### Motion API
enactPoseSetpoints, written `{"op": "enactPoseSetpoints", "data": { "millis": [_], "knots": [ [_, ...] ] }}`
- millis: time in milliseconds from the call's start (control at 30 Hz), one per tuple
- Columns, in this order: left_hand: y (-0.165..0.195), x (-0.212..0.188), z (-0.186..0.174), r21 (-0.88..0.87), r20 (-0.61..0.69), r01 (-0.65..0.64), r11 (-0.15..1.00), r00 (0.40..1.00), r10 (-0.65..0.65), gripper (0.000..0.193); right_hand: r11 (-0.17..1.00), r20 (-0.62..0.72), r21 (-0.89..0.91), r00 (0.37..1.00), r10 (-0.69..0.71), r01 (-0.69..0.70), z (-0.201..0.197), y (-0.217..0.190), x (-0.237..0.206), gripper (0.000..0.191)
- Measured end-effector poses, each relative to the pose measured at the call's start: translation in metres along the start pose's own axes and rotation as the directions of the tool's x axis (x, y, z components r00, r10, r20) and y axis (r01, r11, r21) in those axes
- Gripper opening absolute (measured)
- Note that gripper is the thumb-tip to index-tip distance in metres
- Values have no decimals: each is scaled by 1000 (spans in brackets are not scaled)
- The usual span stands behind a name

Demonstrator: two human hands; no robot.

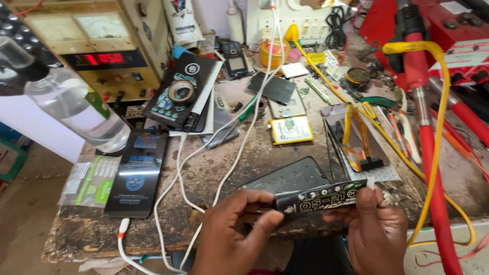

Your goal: The person handles a flexible ribbon cable, peels off a protective film, and then applies adhesive from a tube onto the interior of a phone chassis. The person works at a cluttered electronics repair bench with various tools and components visible.

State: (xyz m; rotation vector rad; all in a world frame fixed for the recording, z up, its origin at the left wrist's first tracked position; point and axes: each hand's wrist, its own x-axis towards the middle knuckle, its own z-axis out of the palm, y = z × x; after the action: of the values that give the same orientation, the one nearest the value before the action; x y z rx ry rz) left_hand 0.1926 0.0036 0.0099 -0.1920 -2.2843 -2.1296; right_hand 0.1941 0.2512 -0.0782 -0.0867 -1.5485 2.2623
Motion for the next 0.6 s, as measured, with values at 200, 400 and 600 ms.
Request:
{"op": "enactPoseSetpoints", "data": {
  "millis": [200,400,600],
  "knots": [
    [20,-7,12,125,240,-456,881,876,419,34,794,214,-602,975,62,82,3,-30,-19,26],
    [35,-19,31,-123,87,-222,967,968,233,16,956,324,-253,944,-60,148,18,-39,-27,21],
    [46,2,26,14,250,-389,921,893,373,8,856,183,-413,949,-256,310,36,-51,-12,19]
  ]
}}
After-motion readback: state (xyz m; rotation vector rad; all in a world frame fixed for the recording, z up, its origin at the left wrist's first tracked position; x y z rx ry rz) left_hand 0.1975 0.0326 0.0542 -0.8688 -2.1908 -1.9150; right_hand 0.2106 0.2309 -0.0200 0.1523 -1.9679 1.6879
